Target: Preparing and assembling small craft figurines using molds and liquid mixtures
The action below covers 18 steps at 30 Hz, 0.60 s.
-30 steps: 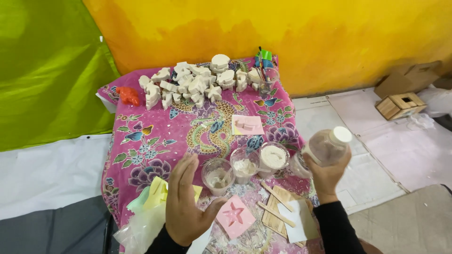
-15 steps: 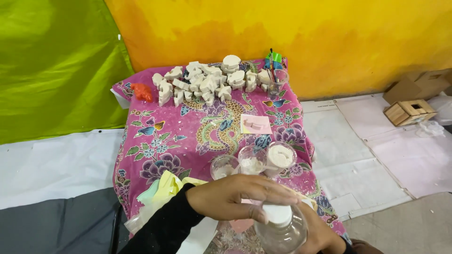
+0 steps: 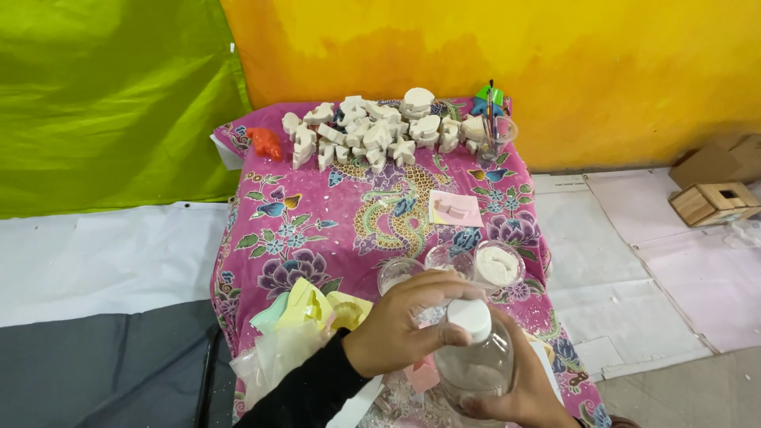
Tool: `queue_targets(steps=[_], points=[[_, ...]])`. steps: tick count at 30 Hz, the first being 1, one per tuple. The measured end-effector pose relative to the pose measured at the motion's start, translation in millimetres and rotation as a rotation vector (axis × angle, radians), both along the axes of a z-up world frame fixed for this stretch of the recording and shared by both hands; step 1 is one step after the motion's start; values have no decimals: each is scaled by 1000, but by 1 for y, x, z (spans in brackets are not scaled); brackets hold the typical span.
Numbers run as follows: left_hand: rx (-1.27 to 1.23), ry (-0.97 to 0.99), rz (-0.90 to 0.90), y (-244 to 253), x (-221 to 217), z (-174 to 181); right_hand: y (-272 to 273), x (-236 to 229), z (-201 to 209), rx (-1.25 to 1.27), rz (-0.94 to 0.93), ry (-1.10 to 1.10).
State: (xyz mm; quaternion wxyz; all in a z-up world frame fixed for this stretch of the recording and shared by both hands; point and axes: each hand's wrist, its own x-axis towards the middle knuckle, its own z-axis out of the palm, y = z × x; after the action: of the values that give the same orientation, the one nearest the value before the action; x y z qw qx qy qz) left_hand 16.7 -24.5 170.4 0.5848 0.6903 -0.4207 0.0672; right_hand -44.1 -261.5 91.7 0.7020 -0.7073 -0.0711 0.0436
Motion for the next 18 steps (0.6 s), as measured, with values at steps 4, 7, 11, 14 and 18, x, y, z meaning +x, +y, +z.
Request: queue_targets(steps=[4,7,11,14,18], points=[[-57,75,251,-9,-11,9,17,2,33,-283,-123,-86],[-77,101,444,-18,-9,5,26,1,50,-367,-212,-7],[-100,258,533,-14,-2,18,25,0,51,-714,-268,108],[-59,424,508,5,7,27,24,4,50,-846,-259,167],[307,241,564,36,18,-4,22,17,50,-1076,-270,324]])
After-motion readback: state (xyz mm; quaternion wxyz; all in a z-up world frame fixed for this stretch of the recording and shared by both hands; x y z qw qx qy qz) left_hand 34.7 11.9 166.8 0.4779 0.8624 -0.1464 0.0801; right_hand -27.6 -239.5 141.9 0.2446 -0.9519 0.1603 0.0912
